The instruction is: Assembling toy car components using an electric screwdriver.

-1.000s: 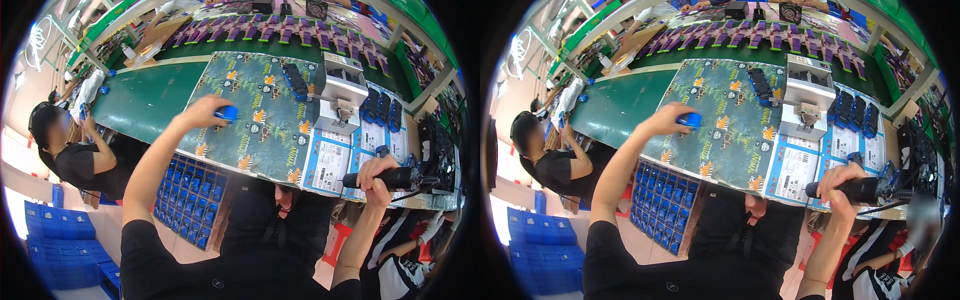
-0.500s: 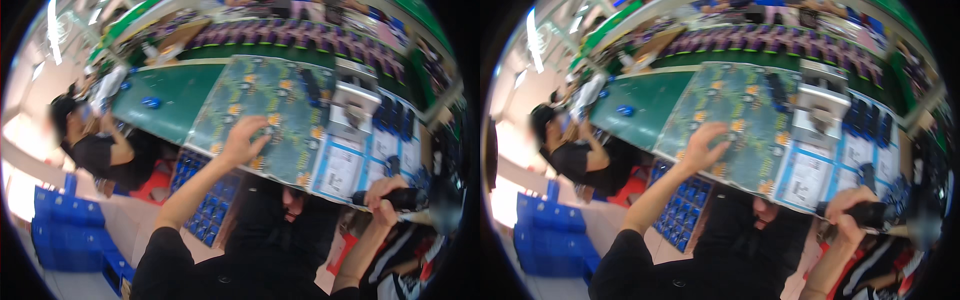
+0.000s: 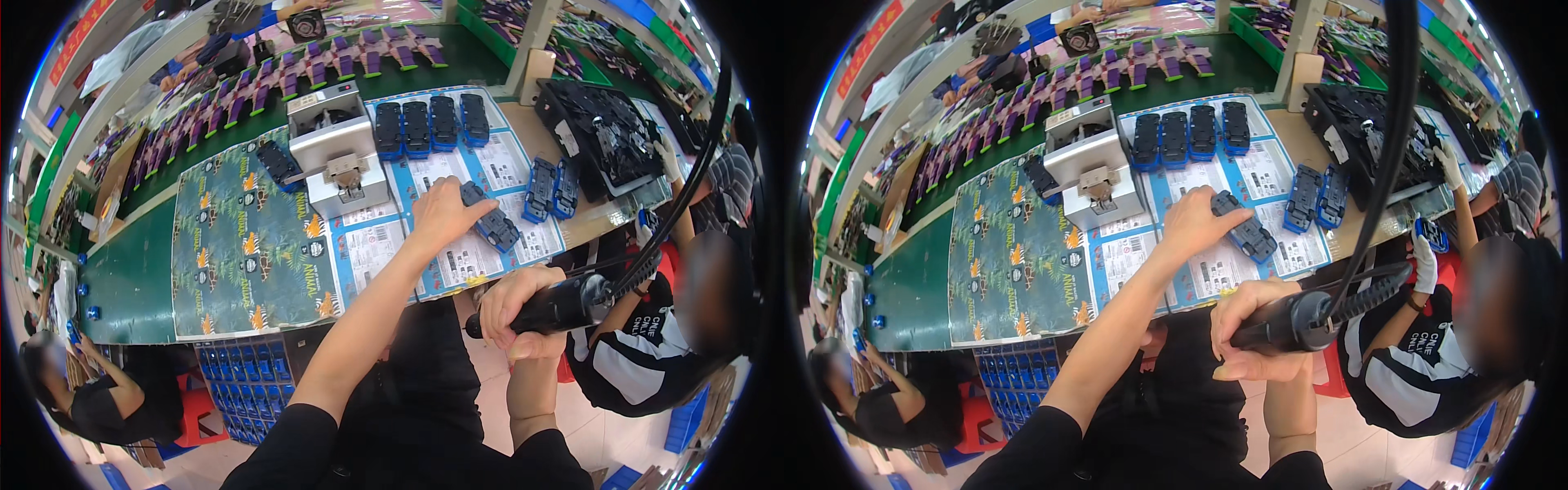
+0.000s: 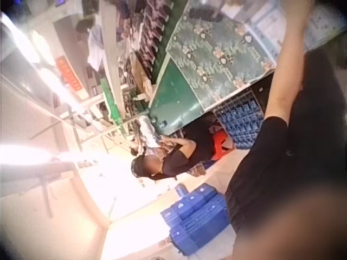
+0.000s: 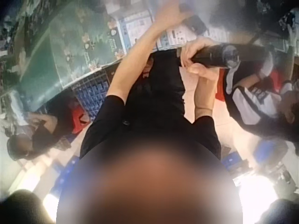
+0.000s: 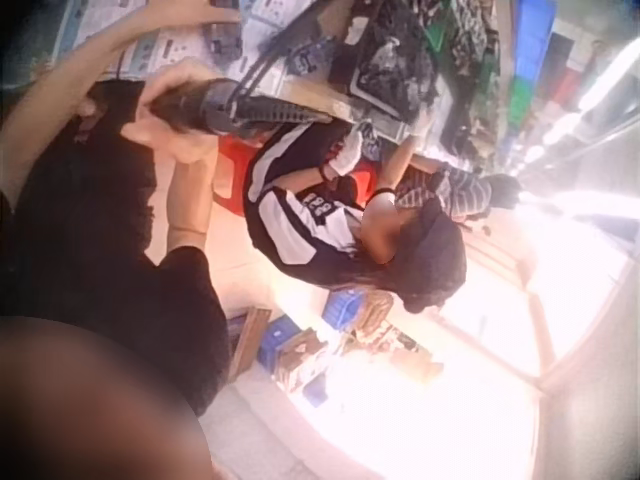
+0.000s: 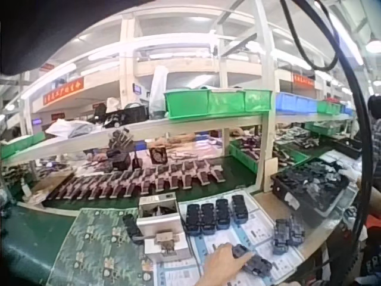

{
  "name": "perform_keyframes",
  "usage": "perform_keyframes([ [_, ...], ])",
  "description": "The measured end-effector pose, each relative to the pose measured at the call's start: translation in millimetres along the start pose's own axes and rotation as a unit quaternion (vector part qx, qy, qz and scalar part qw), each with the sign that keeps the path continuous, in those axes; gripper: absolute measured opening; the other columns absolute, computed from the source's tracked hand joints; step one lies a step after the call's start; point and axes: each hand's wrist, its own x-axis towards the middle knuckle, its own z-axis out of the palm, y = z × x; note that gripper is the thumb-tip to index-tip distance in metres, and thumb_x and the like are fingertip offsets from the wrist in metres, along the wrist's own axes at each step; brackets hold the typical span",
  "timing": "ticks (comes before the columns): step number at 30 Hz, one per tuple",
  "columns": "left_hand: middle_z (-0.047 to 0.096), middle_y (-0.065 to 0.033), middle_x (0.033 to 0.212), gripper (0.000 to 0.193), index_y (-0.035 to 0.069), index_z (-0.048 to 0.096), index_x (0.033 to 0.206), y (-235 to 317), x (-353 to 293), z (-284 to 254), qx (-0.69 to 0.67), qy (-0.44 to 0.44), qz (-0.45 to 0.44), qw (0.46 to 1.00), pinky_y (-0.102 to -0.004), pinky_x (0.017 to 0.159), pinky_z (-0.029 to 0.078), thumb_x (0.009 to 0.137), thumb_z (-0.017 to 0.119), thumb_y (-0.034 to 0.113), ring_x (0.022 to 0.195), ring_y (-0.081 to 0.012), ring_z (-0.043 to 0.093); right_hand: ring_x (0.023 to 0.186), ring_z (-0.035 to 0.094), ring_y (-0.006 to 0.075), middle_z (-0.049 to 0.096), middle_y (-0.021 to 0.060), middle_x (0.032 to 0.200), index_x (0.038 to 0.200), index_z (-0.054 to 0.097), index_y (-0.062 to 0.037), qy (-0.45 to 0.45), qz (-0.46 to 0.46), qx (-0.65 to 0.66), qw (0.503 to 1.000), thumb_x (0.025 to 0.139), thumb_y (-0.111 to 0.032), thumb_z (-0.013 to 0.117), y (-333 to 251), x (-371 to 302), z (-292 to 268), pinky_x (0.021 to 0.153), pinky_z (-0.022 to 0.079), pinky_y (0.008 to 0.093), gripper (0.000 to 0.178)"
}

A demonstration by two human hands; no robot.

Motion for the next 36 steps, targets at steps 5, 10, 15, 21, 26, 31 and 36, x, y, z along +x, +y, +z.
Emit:
perform_keyframes([
  [5, 0.068, -0.0107, 0.090, 0.049, -0.002, 0.064, 0.097, -14.6, -19.5, -4.2, -0.313, -0.034, -0.012, 0.949, -0.0335, 0.076, 0.051, 0.073, 0.083, 0.036, 0.084, -0.0203, 0.066, 0.054, 0.057, 0.0178, 0.058, 0.0101, 0.063, 0.085, 0.056, 0.0033, 0.009, -0.002, 0.006, 1.000, 0.069, -0.004, 0.083, -3.1, 4.4, -6.0, 0.050, 0.048, 0.0287, 0.032],
  [10, 0.067, -0.0045, 0.093, 0.025, 0.005, 0.063, 0.105, -56.7, -94.8, -86.6, -0.564, 0.035, -0.093, 0.820, -0.0289, 0.078, 0.051, 0.085, 0.074, 0.017, 0.082, -0.0163, 0.064, 0.046, 0.053, 0.0158, 0.054, 0.0059, 0.061, 0.093, 0.052, 0.0008, -0.031, -0.066, -0.021, 0.997, 0.080, -0.018, 0.076, 3.2, 21.0, -8.5, 0.046, 0.048, 0.0299, 0.033],
  [15, 0.068, -0.0120, 0.099, 0.039, 0.004, 0.062, 0.103, -105.2, -139.8, -131.5, -0.757, 0.113, -0.175, 0.619, -0.0405, 0.083, 0.056, 0.099, 0.054, 0.042, 0.088, -0.0244, 0.068, 0.055, 0.048, 0.0140, 0.048, 0.0025, 0.067, 0.096, 0.047, -0.0077, 0.023, -0.189, -0.090, 0.978, 0.090, -0.026, 0.063, 36.2, 86.0, 16.1, 0.057, 0.045, 0.0317, 0.025],
  [21, 0.070, -0.0149, 0.084, 0.042, -0.001, 0.062, 0.102, -120.4, -165.0, -126.3, -0.651, 0.148, -0.249, 0.702, -0.0356, 0.065, 0.059, 0.101, 0.051, 0.040, 0.067, -0.0239, 0.069, 0.058, 0.061, 0.0142, 0.061, 0.0071, 0.070, 0.091, 0.056, -0.0006, 0.110, -0.203, -0.112, 0.967, 0.084, -0.004, 0.074, 104.6, 170.5, 41.1, 0.056, 0.051, 0.0275, 0.019],
  [26, 0.069, -0.0138, 0.083, 0.035, -0.002, 0.060, 0.102, -116.6, -167.6, -129.6, -0.622, 0.117, -0.203, 0.747, -0.0338, 0.062, 0.059, 0.098, 0.057, 0.032, 0.066, -0.0206, 0.068, 0.048, 0.056, 0.0129, 0.057, 0.0046, 0.059, 0.085, 0.055, -0.0023, 0.128, -0.151, -0.290, 0.937, 0.083, -0.002, 0.074, 118.7, 189.0, 57.9, 0.052, 0.049, 0.0276, 0.019],
  [31, 0.067, -0.0106, 0.095, 0.025, 0.002, 0.054, 0.113, -113.9, -163.8, -134.0, -0.644, 0.065, -0.210, 0.733, -0.0343, 0.062, 0.058, 0.097, 0.059, 0.021, 0.074, -0.0171, 0.066, 0.044, 0.050, 0.0066, 0.057, 0.0007, 0.057, 0.072, 0.058, -0.0050, 0.091, -0.153, -0.351, 0.919, 0.081, -0.006, 0.077, 129.3, 206.8, 74.3, 0.045, 0.041, 0.0223, 0.021],
  [36, 0.068, -0.0127, 0.100, 0.025, 0.003, 0.054, 0.115, -127.4, -162.9, -116.3, -0.640, 0.067, -0.154, 0.749, -0.0357, 0.065, 0.060, 0.093, 0.063, 0.012, 0.077, -0.0200, 0.069, 0.042, 0.050, 0.0073, 0.056, -0.0001, 0.054, 0.074, 0.061, -0.0033, 0.126, 0.010, -0.282, 0.951, 0.079, -0.014, 0.080, 125.7, 194.9, 64.7, 0.043, 0.040, 0.0228, 0.022],
])
